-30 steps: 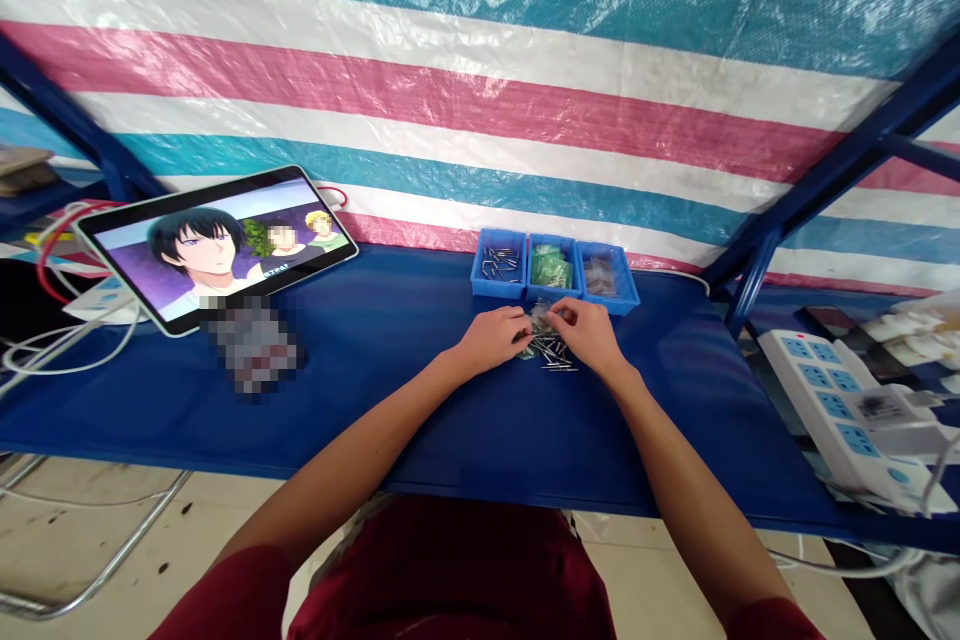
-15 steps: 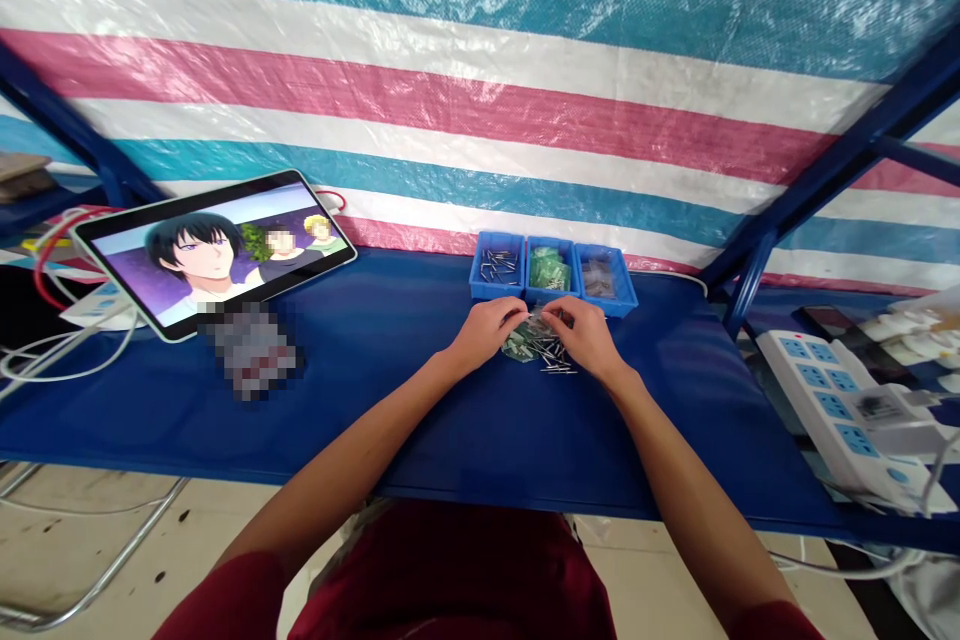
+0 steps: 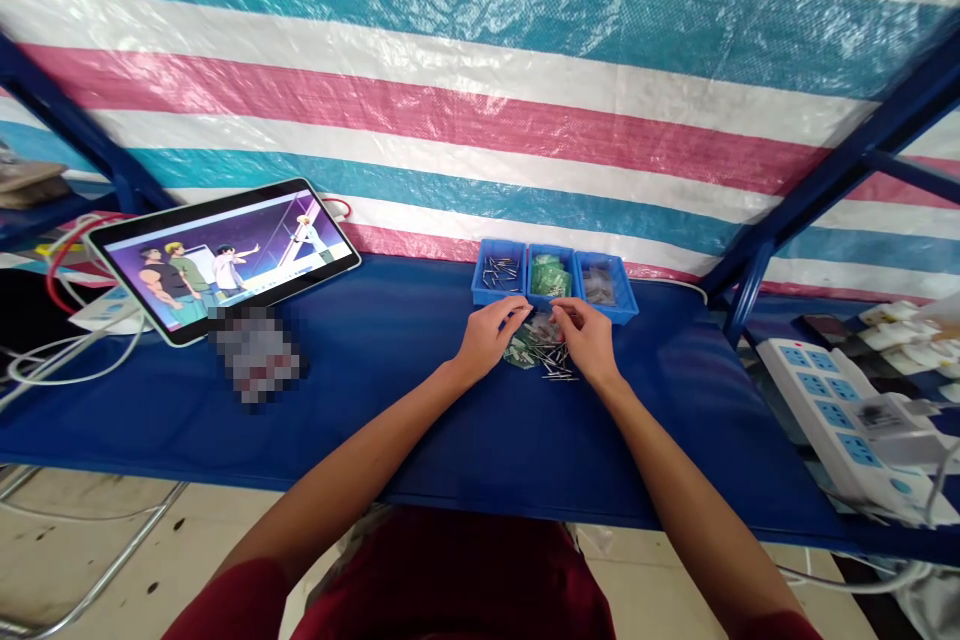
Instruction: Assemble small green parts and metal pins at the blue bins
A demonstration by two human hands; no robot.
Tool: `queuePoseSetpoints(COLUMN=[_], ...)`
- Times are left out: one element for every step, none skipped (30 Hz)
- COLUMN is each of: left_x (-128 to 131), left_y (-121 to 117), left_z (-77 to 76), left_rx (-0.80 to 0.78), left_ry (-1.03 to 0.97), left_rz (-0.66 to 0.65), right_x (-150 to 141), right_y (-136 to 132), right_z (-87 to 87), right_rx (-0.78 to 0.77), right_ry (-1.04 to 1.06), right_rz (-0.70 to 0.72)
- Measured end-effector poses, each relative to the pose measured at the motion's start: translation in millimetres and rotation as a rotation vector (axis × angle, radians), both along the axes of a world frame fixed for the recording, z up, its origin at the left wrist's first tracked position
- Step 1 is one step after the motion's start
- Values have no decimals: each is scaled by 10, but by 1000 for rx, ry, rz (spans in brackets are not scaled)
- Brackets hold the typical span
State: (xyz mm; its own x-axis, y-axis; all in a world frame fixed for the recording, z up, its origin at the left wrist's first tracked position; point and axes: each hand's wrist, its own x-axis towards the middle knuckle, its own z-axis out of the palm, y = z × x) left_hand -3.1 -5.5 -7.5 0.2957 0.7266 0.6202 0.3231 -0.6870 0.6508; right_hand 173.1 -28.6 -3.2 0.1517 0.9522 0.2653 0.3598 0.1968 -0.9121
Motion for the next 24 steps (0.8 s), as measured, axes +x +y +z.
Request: queuePoseSetpoints(left_x=[-6,-8,-7,-5,-2,-1,-3,-8,-18,-30,-46,-64,-82,-100,-116,-129,-140,-148,-153,-156,-156,-153,-149,-145], left_y=[2,3,1,-4,-10,-16,-17,-11,9,45,100,171,254,342,426,495,542,563,555,523,473,413,352,296], left_z=[-10,-23,-36,-48,-57,-60,-57,-47,-27,0,34,72,111,148,179,201,212,213,203,185,161,134,107,83], left_rx=[55,113,172,230,281,322,353,370,376,377,370,360,354,333,312,291,268,249,229,218,214,211,207,201], left_ry=[54,95,123,140,150,153,152,150,150,149,154,165,183,211,242,275,296,311,323,332,339,346,356,363], left_rz=[-4,-8,-15,-24,-33,-38,-40,-38,-29,-14,6,34,59,90,131,166,204,229,236,221,183,132,76,27], right_x=[11,19,23,25,25,23,22,23,25,30,36,45,56,68,83,100,119,140,160,177,190,197,196,189], right_y=[2,3,2,0,-3,-6,-9,-11,-13,-13,-12,-9,-6,-1,3,6,5,-1,-11,-28,-48,-72,-95,-117], right_z=[0,2,5,8,12,16,19,21,22,21,20,19,20,24,33,48,70,98,131,165,199,228,251,265], right_rx=[6,12,17,23,28,32,34,36,39,43,46,48,49,50,49,45,33,5,-39,-100,-176,-242,-288,-312], right_ry=[-16,-32,-47,-61,-75,-86,-97,-108,-121,-137,-153,-170,-187,-207,-230,-260,-296,-341,-393,-447,-508,-564,-620,-683], right_rz=[-8,-12,-16,-21,-25,-29,-32,-33,-33,-33,-37,-43,-51,-59,-69,-75,-69,-35,31,132,272,408,502,545])
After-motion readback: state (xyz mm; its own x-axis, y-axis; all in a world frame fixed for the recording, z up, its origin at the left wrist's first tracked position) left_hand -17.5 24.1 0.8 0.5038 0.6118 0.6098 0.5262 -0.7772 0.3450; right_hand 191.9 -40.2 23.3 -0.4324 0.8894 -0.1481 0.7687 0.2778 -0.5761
